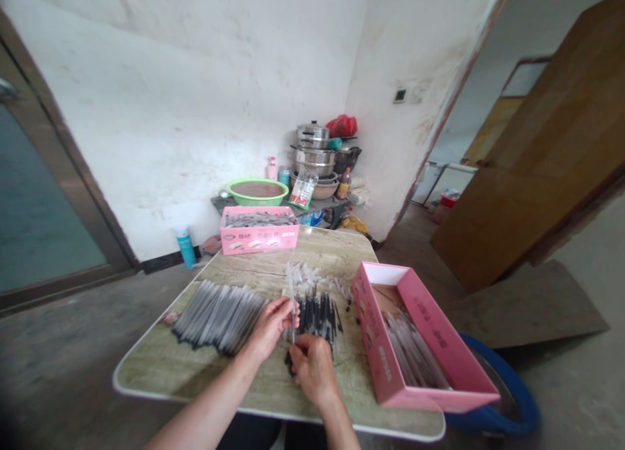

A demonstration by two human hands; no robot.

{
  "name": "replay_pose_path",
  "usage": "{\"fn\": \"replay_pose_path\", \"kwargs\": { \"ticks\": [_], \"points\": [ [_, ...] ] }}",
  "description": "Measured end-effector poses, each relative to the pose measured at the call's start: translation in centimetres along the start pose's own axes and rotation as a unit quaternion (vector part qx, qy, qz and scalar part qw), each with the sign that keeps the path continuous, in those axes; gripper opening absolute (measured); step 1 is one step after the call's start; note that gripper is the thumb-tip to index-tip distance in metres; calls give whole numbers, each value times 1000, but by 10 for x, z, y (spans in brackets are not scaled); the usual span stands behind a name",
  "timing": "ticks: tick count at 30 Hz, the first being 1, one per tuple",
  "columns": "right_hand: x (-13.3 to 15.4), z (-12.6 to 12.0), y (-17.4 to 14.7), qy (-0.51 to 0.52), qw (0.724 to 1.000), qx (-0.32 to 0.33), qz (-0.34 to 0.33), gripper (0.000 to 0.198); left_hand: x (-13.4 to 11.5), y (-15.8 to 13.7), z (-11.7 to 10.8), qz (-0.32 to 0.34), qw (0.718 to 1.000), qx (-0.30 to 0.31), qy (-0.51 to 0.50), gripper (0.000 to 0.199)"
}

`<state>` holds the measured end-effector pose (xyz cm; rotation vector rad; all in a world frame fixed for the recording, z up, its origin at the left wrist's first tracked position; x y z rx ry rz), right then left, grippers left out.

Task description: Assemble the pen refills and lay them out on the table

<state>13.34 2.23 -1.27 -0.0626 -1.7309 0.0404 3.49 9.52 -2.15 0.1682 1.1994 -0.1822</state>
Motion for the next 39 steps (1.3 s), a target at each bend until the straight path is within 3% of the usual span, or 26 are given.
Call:
{"fn": "replay_pose_path", "kwargs": {
  "ticks": [9,17,22,25,29,33,39],
  "points": [
    [13,-10,7,25,999,-32,-4,28,15,-5,9,-54,995,71,45,30],
    [16,-8,5,35,999,23,-21,20,17,-6,12,-63,994,89,-1,29],
    [32,-18,6,-60,993,-29,-99,33,17,-7,16,-82,990,115,-27,26],
    [30,-33,6,-72,990,-75,-99,40,13,-3,8,-66,993,79,-62,26],
    [15,-70,3,-213,958,-176,-75,41,10,5,-11,-45,993,1,-107,27],
    [-3,-98,2,-310,923,-224,-37,32,10,8,-18,-36,992,-28,-114,29],
    [-15,-101,9,-418,877,-236,15,31,11,7,-19,-30,995,-37,-84,30]
  ]
}}
Point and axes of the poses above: each hand's wrist, its own y-axis towards the middle knuckle, its own z-axis out of the palm, x = y × z, the point moved 9 cm from there along y, towards the middle knuckle, and after that the axes turned 14 degrees about y, right-handed, at the moved point
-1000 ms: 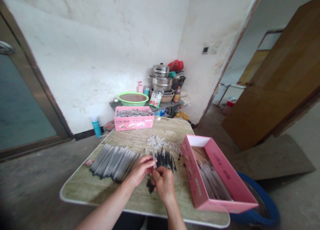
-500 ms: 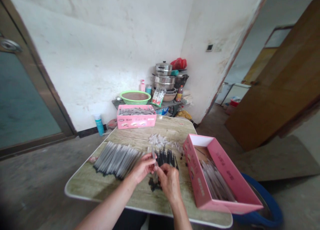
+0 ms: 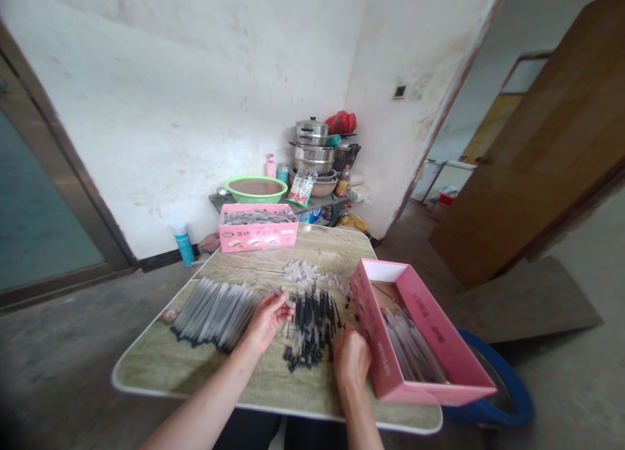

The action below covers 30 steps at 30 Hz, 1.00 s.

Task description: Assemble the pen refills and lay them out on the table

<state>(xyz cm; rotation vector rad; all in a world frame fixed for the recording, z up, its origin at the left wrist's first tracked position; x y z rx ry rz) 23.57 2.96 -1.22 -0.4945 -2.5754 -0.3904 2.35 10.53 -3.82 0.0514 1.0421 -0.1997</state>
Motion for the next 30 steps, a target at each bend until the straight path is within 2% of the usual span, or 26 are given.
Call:
{"fn": "replay_pose_path", "kwargs": {
  "ticks": [6,11,21,27,30],
  "points": [
    [8,13,10,-76,997,28,-13,31,1,-2,1,8,1000,4,25,31],
    [10,11,13,-99,995,25,-13,28,1,-1,1,8,1000,5,26,34],
    [5,-3,7,-86,996,6,19,26,-2,-3,0,14,1000,-4,27,34],
    [4,-5,4,-64,998,16,17,28,-3,-3,0,13,999,-3,30,32],
    [9,-4,3,-44,998,34,-6,26,-4,-4,2,13,999,0,33,31]
  ]
}}
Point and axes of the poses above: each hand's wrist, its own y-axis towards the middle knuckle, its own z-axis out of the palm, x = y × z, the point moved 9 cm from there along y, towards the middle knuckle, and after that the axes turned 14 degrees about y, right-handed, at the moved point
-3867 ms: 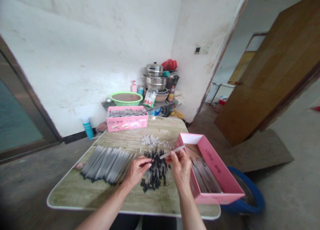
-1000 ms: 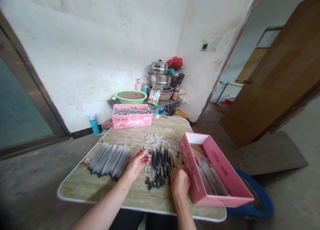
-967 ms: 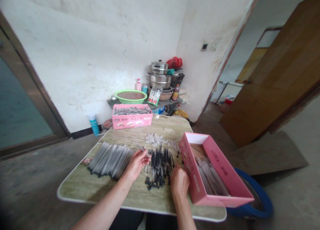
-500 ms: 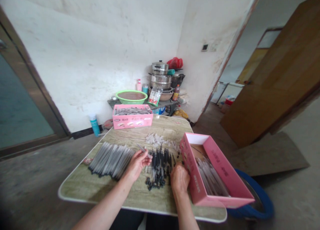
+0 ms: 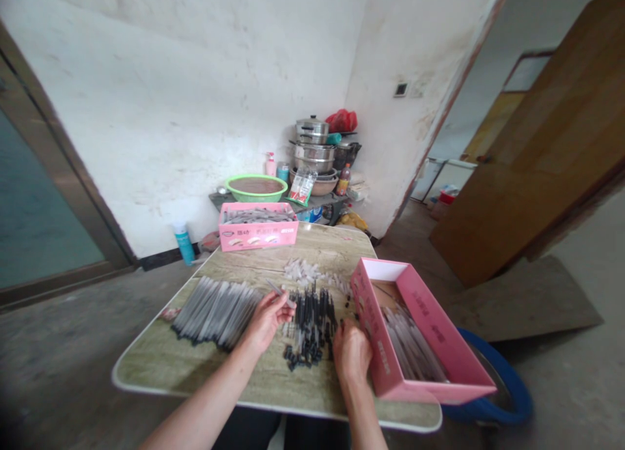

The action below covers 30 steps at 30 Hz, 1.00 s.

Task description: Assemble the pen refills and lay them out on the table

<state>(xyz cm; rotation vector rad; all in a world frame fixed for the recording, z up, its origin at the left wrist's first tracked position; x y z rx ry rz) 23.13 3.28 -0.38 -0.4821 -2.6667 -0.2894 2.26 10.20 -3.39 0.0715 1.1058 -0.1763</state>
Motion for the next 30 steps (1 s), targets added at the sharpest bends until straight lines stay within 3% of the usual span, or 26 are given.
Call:
{"fn": "replay_pose_path", "kwargs": {
  "ticks": [8,13,18,23,27,30],
  "points": [
    [23,13,3,58,993,65,-78,27,1,0,1,-3,1000,3,4,33],
    [26,18,7,107,989,75,-71,19,0,-1,1,-5,1000,0,1,36],
    [23,3,12,229,970,46,-61,8,0,-3,3,-7,1000,6,-2,36],
    [34,-12,5,427,902,36,-51,19,0,-3,4,-6,1000,12,0,37],
    [54,0,-8,554,830,59,-37,29,1,-4,6,-10,1000,22,4,36],
    [63,12,-13,606,793,63,-24,30,2,-4,6,-9,1000,25,6,32]
  ]
}}
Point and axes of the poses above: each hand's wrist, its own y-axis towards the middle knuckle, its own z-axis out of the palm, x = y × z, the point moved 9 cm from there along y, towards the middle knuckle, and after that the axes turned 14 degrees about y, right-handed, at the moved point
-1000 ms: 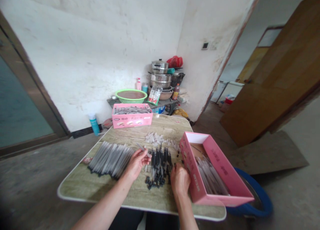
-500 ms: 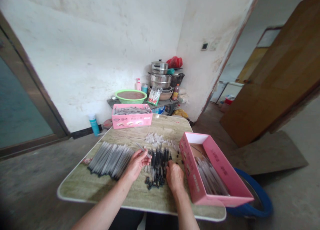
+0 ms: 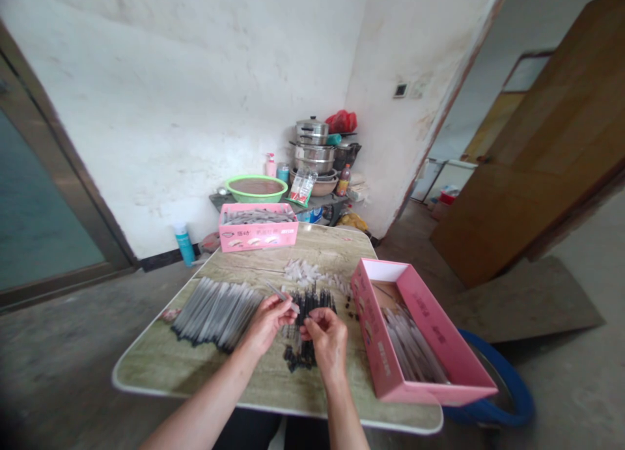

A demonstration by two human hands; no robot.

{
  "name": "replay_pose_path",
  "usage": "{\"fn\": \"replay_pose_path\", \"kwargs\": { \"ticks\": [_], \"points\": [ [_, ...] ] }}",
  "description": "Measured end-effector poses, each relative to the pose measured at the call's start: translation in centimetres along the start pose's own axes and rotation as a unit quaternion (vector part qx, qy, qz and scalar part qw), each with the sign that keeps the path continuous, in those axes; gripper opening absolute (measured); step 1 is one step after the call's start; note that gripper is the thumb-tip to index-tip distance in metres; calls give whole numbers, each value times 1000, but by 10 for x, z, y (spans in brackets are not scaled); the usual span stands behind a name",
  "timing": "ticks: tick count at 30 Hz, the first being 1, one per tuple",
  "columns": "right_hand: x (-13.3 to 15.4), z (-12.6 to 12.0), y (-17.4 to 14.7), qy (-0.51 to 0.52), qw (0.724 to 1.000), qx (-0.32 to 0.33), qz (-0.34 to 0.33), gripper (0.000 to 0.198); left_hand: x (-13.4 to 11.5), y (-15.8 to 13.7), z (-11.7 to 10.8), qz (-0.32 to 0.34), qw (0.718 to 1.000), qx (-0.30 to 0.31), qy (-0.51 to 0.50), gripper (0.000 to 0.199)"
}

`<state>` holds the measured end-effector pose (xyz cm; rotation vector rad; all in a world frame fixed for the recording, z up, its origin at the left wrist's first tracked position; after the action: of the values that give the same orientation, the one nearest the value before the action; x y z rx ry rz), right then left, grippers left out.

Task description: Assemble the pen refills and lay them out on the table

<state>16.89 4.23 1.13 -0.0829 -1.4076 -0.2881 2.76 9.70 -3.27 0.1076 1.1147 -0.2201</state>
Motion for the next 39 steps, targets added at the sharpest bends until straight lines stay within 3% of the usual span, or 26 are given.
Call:
{"fn": "replay_pose_path", "kwargs": {
  "ticks": [7,25,39],
  "points": [
    [-7,12,1,53,998,7,12,26,-1,-1,2,1,1000,-1,5,33],
    [-5,16,2,64,998,12,16,18,1,1,1,8,1000,3,18,31],
    [-14,13,1,64,998,-9,24,31,0,0,4,13,1000,22,14,29]
  ]
}}
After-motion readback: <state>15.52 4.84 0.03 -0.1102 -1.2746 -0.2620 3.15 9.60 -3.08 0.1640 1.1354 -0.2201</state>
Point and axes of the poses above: each hand's wrist, its own y-axis towards the middle knuckle, its own z-axis out of the palm, x = y × z, the point moved 9 cm from there along y, towards the middle knuckle, and after that the axes turned 14 degrees about y, right-handed, at the moved point
